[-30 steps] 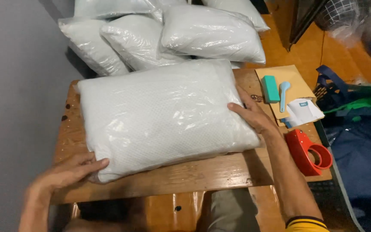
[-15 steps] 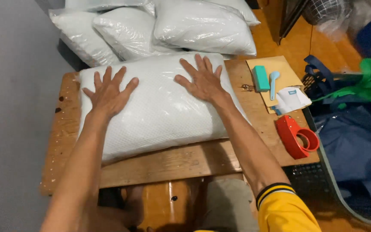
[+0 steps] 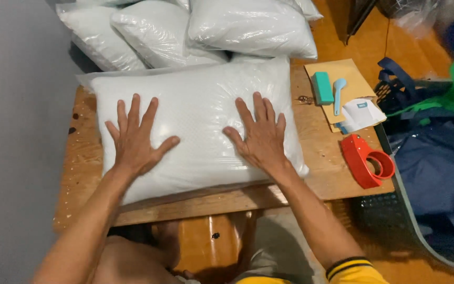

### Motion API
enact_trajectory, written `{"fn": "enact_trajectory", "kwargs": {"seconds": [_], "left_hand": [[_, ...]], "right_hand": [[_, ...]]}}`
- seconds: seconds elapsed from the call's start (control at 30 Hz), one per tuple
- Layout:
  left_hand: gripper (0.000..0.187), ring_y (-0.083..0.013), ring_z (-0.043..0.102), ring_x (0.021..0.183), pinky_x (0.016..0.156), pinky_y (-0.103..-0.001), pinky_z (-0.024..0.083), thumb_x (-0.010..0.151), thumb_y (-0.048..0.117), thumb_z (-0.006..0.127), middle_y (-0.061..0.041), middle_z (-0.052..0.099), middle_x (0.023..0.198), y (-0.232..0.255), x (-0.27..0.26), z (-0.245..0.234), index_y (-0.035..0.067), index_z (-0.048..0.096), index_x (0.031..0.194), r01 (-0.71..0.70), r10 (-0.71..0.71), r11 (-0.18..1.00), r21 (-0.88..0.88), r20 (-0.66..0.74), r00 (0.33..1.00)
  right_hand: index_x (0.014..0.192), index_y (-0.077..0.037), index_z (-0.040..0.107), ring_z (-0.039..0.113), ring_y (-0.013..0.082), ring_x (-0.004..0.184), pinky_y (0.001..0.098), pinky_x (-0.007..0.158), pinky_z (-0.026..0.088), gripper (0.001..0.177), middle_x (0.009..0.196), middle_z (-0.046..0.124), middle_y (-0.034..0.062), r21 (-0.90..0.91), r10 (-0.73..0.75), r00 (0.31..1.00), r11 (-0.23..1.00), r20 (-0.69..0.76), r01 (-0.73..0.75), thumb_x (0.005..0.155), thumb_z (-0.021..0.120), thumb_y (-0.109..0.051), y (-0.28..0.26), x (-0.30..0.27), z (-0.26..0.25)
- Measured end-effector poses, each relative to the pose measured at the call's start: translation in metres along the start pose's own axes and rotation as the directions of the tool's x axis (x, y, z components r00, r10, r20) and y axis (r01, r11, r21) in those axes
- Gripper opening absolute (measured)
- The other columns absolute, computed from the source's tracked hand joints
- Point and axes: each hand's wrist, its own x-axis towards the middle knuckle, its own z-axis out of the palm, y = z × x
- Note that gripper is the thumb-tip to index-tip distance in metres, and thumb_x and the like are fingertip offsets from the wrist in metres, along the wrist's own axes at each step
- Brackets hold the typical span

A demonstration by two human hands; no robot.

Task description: Placing a pillow into a zippered carrying bag, zipping it shut, and applying product labels to the exterior.

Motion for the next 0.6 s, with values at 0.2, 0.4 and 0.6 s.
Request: {"fn": "enact_trajectory", "kwargs": {"seconds": [0.2,0.4,0.6], "left_hand": [[0.101,-0.0353,-0.001,0.158,0.119,-0.072,0.000,0.080,0.089,0.045,-0.008,0.008,0.173,-0.002,0.047,-0.010,0.037,0.021,0.164,0.164,-0.163,0.986,0.010,0.178,0.971],[0.104,-0.0355,-0.002,0.158,0.118,-0.073,-0.002,0.080,0.091,0.043,-0.009,0.007,0.173,-0.006,0.060,-0.006,0.035,0.019,0.165,0.208,-0.205,0.978,0.009,0.209,0.956],[0.100,-0.0396,-0.012,0.155,0.113,-0.072,-0.005,0.081,0.071,0.046,-0.014,-0.003,0.171,0.005,0.038,-0.012,0.026,0.013,0.163,0.122,-0.116,0.992,-0.022,0.177,0.977]], "right_hand": [[0.143,-0.024,0.058,0.059,0.0427,0.123,0.0599,0.096,0.043,0.096,0.132,0.059,0.0240,-0.156,0.133,0.922,0.985,0.364,-0.080,0.087,0.015,-0.089,-0.013,0.096,-0.062],[0.161,-0.027,0.031,0.027,0.0421,0.138,0.0769,0.108,0.008,0.091,0.163,0.012,0.0218,-0.096,0.145,0.975,0.987,0.169,-0.130,0.091,0.026,-0.086,0.000,0.114,-0.017],[0.157,-0.026,0.042,0.033,0.0459,0.130,0.0826,0.102,0.015,0.095,0.166,0.008,0.0232,-0.013,0.074,0.996,0.997,-0.052,-0.075,0.082,0.030,-0.084,0.007,0.090,-0.007]]}}
